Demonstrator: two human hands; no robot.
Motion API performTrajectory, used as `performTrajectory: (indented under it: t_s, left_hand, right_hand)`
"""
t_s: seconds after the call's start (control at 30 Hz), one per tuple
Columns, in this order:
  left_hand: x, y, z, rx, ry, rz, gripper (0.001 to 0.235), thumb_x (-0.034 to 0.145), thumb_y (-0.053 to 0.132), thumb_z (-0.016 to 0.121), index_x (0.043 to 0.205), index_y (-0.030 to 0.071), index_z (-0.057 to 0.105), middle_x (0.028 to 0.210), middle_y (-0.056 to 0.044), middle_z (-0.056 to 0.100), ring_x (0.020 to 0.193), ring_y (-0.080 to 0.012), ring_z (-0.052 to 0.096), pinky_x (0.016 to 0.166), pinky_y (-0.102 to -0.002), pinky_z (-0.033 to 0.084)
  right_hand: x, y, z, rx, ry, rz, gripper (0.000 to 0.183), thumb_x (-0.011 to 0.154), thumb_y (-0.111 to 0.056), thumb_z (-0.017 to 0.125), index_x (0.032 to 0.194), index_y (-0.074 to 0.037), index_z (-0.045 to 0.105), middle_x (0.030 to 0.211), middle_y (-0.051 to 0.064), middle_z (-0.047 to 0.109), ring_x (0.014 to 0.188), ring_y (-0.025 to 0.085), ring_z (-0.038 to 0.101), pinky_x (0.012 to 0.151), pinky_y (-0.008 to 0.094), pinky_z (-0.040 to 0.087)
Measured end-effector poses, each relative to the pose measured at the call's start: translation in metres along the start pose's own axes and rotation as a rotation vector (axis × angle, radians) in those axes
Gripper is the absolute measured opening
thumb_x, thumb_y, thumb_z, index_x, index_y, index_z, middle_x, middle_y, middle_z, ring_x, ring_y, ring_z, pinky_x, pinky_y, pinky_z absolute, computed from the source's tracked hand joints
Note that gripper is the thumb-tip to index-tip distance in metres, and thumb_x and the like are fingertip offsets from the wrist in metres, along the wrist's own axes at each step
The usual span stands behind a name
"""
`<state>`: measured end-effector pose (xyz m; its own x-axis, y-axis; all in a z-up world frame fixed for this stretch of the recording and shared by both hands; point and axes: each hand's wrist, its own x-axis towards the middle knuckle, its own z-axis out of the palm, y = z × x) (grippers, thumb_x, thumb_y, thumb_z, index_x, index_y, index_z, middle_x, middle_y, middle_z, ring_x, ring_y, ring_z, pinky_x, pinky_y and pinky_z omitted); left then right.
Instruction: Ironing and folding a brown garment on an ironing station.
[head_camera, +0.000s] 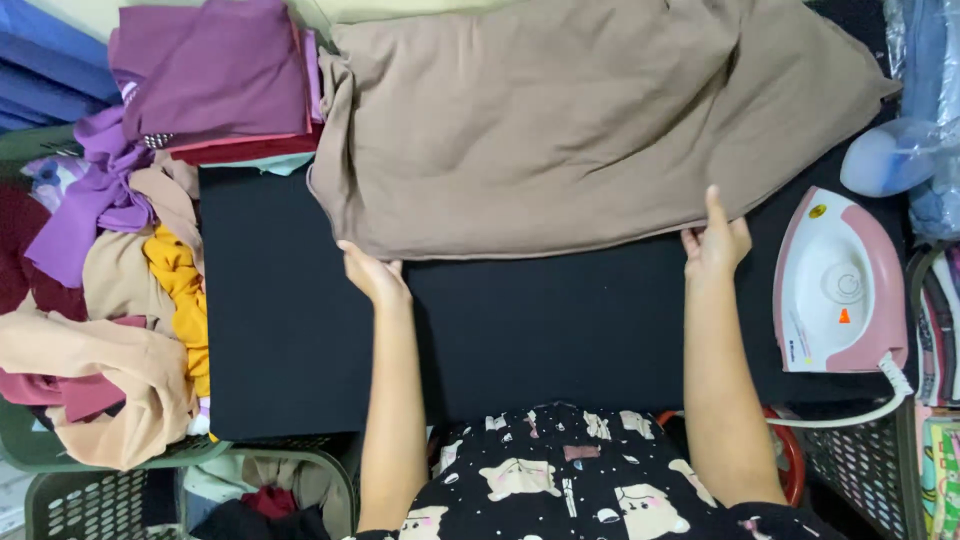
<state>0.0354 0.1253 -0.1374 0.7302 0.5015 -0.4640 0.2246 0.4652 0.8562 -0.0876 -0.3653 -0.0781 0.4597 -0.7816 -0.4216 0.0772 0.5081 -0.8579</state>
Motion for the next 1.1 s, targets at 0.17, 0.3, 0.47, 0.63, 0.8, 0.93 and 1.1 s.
performTrajectory:
  t_s: [0.17,0.3,0.47,0.63,0.8,0.93,1.1]
  left_hand:
    - [-0.066,-0.008,0.016,0.458,0.01,0.518,0.059,0.095,0.03,0.075,0.131,-0.004,0.042,0.116,-0.02,0.068,0.101,-0.0306,0.074,0.081,-0.04,0.062]
    - [-0.106,0.035,0.035,0.68,0.124,0.358,0.041,0.102,0.018,0.057,0.135,0.0,0.042,0.113,-0.02,0.067,0.079,-0.0307,0.072,0.067,-0.04,0.058]
    - [-0.108,0.027,0.005,0.805,0.043,0.645,0.035,0.108,0.007,0.052,0.139,-0.002,0.041,0.106,-0.022,0.069,0.084,-0.032,0.07,0.076,-0.039,0.054]
    - [-0.138,0.062,0.028,0.99,0.084,0.721,0.047,0.096,0.0,0.06,0.141,-0.003,0.042,0.139,-0.027,0.048,0.097,-0.0333,0.065,0.084,-0.04,0.052]
    - [-0.18,0.021,0.046,1.208,-0.189,1.091,0.049,0.094,0.011,0.061,0.142,0.003,0.05,0.152,-0.027,0.041,0.143,-0.0404,0.038,0.115,-0.058,0.026]
    - [-0.226,-0.019,0.061,1.299,-0.93,1.03,0.061,0.098,0.028,0.06,0.152,0.006,0.045,0.163,-0.016,0.037,0.152,-0.0349,0.031,0.119,-0.066,0.017]
    - [-0.248,-0.029,0.078,1.289,-1.092,1.108,0.062,0.098,0.028,0.061,0.153,0.005,0.044,0.16,-0.013,0.041,0.151,-0.0327,0.033,0.119,-0.064,0.023]
  right_hand:
    - [-0.013,0.019,-0.029,-0.239,-0.027,0.018,0.039,0.093,-0.01,0.075,0.127,-0.001,0.057,0.118,0.013,0.07,0.1,0.025,0.074,0.08,0.044,0.062]
    - [-0.023,0.017,-0.039,-0.333,0.037,-0.201,0.041,0.094,-0.003,0.075,0.128,0.002,0.054,0.104,0.014,0.072,0.086,0.022,0.073,0.07,0.04,0.066]
    - [-0.042,0.016,-0.046,-0.567,0.047,-0.356,0.04,0.094,-0.002,0.077,0.128,0.003,0.056,0.098,0.013,0.072,0.081,0.019,0.073,0.063,0.037,0.061]
    - [-0.09,-0.02,-0.015,-1.019,0.007,-0.909,0.052,0.083,0.002,0.083,0.129,0.002,0.06,0.108,0.017,0.063,0.089,0.028,0.062,0.074,0.035,0.053]
    - [-0.083,-0.016,-0.046,-1.26,-0.117,-1.018,0.021,0.094,-0.008,0.079,0.113,-0.007,0.069,0.115,0.012,0.065,0.109,0.031,0.061,0.09,0.041,0.051]
    - [-0.077,-0.07,-0.065,-1.418,-0.085,-1.094,0.013,0.102,-0.011,0.078,0.113,-0.01,0.071,0.116,0.006,0.068,0.116,0.03,0.062,0.104,0.045,0.043]
    - [-0.033,-0.135,-0.113,-1.709,0.33,-1.108,0.045,0.084,-0.031,0.084,0.121,-0.012,0.068,0.112,0.018,0.07,0.105,0.041,0.062,0.087,0.05,0.043]
